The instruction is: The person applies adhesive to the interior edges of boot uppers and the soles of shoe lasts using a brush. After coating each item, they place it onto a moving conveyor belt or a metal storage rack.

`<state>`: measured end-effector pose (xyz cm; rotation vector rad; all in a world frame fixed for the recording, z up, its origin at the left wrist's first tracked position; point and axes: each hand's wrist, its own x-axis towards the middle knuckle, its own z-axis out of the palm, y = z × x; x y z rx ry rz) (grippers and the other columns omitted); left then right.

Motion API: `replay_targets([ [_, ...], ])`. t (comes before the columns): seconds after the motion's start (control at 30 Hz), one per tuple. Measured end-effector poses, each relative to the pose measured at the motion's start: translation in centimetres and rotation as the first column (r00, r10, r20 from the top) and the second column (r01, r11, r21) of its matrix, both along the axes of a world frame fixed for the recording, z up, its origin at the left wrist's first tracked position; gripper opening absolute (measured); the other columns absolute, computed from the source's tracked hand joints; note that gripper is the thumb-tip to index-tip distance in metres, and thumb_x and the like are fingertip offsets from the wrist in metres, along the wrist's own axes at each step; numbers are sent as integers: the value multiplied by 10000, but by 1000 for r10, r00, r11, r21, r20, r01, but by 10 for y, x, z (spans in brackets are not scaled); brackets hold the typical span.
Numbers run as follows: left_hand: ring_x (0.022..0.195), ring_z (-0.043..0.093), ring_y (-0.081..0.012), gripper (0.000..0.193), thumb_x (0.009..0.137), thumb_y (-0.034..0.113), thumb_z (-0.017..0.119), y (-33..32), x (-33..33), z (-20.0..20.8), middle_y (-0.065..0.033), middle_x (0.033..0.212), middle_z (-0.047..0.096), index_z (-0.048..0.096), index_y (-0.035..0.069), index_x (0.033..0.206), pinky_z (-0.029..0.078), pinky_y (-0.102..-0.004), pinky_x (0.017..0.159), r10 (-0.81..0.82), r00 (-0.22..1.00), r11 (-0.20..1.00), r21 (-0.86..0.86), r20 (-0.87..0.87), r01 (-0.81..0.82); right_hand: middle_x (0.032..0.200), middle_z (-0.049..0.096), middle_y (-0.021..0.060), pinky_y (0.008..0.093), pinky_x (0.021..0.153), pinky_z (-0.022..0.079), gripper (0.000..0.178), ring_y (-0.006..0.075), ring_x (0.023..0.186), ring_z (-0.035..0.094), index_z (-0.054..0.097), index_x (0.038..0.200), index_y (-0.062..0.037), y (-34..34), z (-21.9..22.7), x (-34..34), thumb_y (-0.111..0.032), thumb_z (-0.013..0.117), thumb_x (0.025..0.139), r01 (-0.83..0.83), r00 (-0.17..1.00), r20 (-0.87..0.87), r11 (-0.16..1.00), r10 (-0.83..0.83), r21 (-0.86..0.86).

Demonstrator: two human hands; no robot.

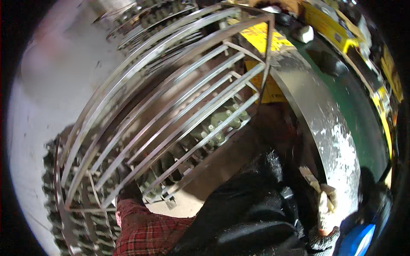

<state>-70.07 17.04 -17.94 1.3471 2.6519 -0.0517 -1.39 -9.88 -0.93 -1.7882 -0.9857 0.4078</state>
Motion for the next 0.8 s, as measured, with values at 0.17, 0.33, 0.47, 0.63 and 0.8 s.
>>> replay_targets([
  [0.17, 1028, 579, -298, 444, 892, 365, 563, 24, -9, 0, -164, 1116, 618, 590, 46, 1199, 472, -388, 879, -9, 1000, 1000, 16, 24, 8, 915, 646, 139, 321, 773, 479, 133, 215, 845, 611, 611, 943, 18, -11, -17, 2, -89, 613, 865, 10, 998, 63, 996, -5, -87],
  [0.33, 1029, 575, -286, 455, 894, 383, 555, 40, 10, 8, -157, 1101, 622, 597, 42, 1193, 467, -386, 885, -51, 993, 996, 80, 102, 43, 896, 649, 125, 306, 748, 478, 154, 213, 809, 607, 616, 937, 10, -12, -15, -2, -117, 635, 853, 21, 996, -83, 995, -30, -100],
  [0.47, 1029, 573, -276, 465, 897, 398, 549, 36, 43, 15, -152, 1090, 626, 602, 39, 1188, 464, -384, 889, -107, 959, 979, 198, 264, 55, 899, 648, 130, 303, 735, 479, 164, 206, 801, 608, 619, 947, 10, -5, -21, 5, -120, 640, 850, 16, 965, -260, 998, -29, -55],
  [0.63, 1030, 569, -264, 479, 899, 416, 541, 33, 127, 5, -146, 1075, 631, 608, 34, 1181, 459, -381, 895, -220, 766, 960, 273, 604, 61, 897, 646, 137, 313, 740, 490, 171, 226, 810, 618, 627, 959, 20, -6, -17, 16, -92, 647, 832, 8, 995, -102, 999, -12, -43],
  [0.8, 1031, 566, -252, 494, 902, 434, 533, 68, 215, -39, -139, 1061, 636, 615, 30, 1175, 455, -378, 901, -198, 381, 979, 203, 903, 28, 911, 651, 141, 327, 742, 496, 171, 236, 820, 619, 635, 969, 7, -25, -9, 29, -91, 645, 829, 113, 993, -30, 991, -116, -74],
])
